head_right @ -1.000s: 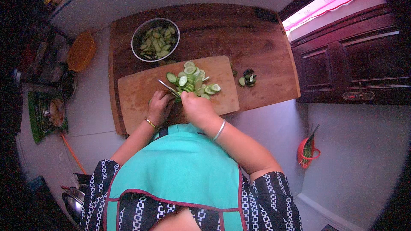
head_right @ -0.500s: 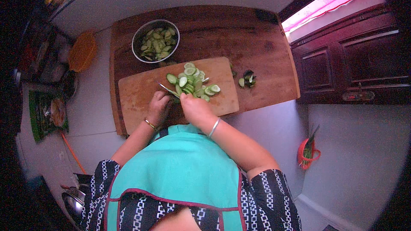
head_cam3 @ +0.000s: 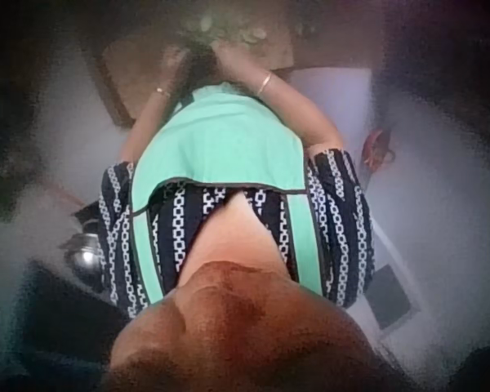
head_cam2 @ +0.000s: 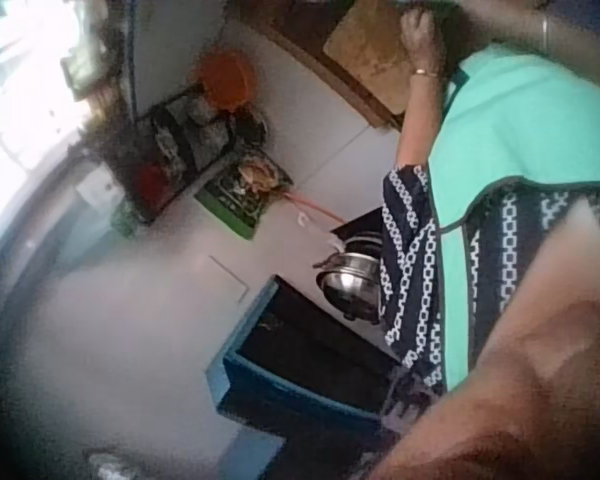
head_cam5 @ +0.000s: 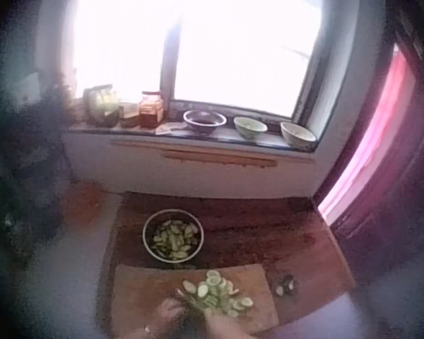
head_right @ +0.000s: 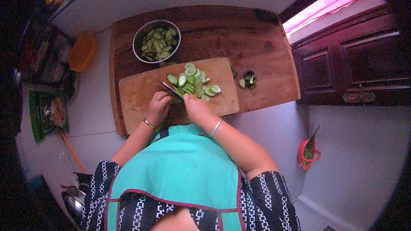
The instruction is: The person slices cucumbers into thin rounds on a wooden cutting board using a large knife. After slicing, they transfer the cucumber pieces into a metal bowl. Finally, they clean the cutting board and knife with a yellow cloth.
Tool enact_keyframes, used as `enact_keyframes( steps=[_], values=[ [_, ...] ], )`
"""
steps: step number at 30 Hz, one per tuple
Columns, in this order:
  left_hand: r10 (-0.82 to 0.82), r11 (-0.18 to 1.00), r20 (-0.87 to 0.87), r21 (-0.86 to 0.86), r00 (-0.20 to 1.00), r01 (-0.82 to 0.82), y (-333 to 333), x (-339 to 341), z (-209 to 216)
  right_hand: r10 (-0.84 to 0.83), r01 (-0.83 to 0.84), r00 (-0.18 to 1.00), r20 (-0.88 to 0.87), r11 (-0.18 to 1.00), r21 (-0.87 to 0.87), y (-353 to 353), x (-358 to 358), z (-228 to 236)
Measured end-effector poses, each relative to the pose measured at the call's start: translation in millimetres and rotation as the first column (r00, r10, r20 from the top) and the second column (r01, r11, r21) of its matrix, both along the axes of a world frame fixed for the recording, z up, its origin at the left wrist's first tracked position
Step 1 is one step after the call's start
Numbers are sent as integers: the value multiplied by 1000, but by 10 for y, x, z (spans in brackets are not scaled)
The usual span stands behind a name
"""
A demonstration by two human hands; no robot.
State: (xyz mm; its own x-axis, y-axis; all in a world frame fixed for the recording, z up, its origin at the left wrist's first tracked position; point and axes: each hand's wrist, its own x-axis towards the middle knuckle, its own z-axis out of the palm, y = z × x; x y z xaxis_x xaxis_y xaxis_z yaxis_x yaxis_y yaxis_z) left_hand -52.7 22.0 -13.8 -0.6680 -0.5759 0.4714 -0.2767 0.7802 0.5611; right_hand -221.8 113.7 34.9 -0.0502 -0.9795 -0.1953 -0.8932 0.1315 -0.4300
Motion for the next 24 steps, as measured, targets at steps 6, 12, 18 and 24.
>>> enact_keyframes(
  steps=[6,12,18,24],
  values=[
    [59,998,62,9,996,-60,38,50,67,83,-90,994,-69,991,-95,1,-33,-72],
    [87,996,100,-22,991,-85,86,97,77,99,-102,994,-42,993,-62,30,-32,156],
    [48,998,190,-45,981,-40,36,125,-5,91,-93,995,-50,994,-53,83,77,405],
    [-3,999,152,-37,988,9,-11,98,-96,53,-63,988,-143,996,-67,90,128,85]
  ],
)
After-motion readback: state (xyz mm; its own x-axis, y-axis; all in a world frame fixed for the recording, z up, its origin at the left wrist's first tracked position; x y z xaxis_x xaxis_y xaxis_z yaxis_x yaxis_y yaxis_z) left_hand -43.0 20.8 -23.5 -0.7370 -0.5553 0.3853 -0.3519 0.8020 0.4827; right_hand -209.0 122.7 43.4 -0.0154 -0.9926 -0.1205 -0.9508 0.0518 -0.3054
